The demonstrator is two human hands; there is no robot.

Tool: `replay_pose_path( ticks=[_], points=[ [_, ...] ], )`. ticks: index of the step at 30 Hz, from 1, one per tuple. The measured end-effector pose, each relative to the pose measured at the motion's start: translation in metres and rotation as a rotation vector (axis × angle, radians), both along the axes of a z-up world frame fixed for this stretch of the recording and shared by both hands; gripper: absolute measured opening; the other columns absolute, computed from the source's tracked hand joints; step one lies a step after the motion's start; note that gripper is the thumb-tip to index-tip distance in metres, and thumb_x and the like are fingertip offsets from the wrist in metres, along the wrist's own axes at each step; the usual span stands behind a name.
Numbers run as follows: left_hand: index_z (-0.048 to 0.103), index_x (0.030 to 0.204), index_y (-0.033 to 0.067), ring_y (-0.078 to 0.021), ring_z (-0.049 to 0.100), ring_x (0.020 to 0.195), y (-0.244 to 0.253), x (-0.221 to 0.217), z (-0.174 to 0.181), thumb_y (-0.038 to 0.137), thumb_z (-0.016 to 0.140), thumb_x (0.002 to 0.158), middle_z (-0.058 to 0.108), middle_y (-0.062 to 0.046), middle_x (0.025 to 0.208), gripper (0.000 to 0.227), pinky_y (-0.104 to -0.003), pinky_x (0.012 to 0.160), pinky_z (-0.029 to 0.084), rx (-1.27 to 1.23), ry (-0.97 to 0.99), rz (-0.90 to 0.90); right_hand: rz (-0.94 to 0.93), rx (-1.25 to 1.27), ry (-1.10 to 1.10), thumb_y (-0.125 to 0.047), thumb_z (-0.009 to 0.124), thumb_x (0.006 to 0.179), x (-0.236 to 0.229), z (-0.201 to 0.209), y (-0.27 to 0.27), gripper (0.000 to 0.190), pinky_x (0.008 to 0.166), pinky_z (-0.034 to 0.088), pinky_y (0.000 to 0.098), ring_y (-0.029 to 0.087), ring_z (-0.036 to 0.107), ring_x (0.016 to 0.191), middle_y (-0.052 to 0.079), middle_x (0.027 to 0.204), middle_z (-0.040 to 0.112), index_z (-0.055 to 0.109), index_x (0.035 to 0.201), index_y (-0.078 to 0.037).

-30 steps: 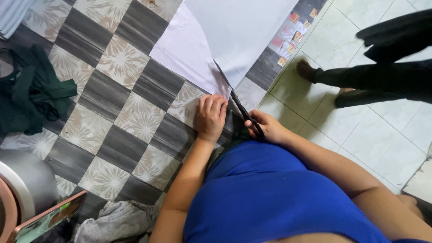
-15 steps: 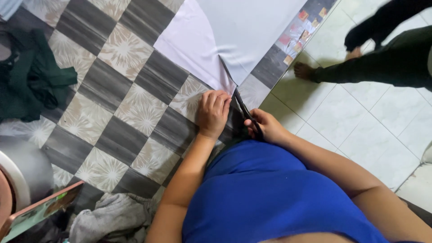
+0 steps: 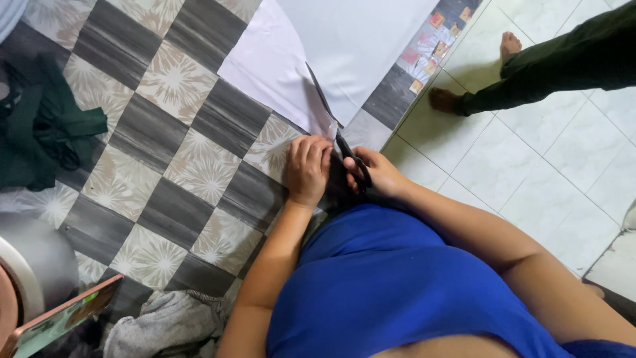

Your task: The person cuts a large piece of white fabric into smaller sections using scissors. They then handle a dark-colored garment, writing on a small piece of paper placed on top of it.

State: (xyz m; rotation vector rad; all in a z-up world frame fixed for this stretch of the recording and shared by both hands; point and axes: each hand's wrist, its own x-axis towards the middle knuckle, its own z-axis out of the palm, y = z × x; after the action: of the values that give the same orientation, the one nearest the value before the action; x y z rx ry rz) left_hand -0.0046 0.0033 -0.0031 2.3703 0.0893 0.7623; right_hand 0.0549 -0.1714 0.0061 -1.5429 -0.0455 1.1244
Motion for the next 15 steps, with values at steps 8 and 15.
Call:
replay_pose_path(
  ticks=[8, 15],
  points=[
    [0.058, 0.093, 0.0138, -0.0288, 0.056, 0.094, 0.001, -0.001, -0.013, 0.023, 0.052, 0.098, 0.056, -0.004, 0.091, 0.012, -0.04, 0.081, 0.046, -0.033, 0.027, -0.074, -0.059, 0.032, -0.019, -0.006, 0.045, 0.09, -0.009, -0.013, 0.014, 0.017, 0.054, 0.049, 0.0277, 0.022, 0.062, 0.06, 0.013, 0.066, 0.057, 0.052, 0.104, 0.0],
    [0.058, 0.097, 0.0124, -0.0283, 0.055, 0.093, 0.003, -0.002, -0.004, 0.021, 0.055, 0.096, 0.055, -0.004, 0.093, 0.01, -0.04, 0.082, 0.046, -0.001, 0.003, -0.072, -0.023, 0.025, -0.022, -0.026, 0.063, 0.09, -0.009, -0.014, 0.016, 0.026, 0.051, 0.052, 0.0253, 0.019, 0.066, 0.057, 0.012, 0.064, 0.064, 0.057, 0.099, -0.002]
  ],
)
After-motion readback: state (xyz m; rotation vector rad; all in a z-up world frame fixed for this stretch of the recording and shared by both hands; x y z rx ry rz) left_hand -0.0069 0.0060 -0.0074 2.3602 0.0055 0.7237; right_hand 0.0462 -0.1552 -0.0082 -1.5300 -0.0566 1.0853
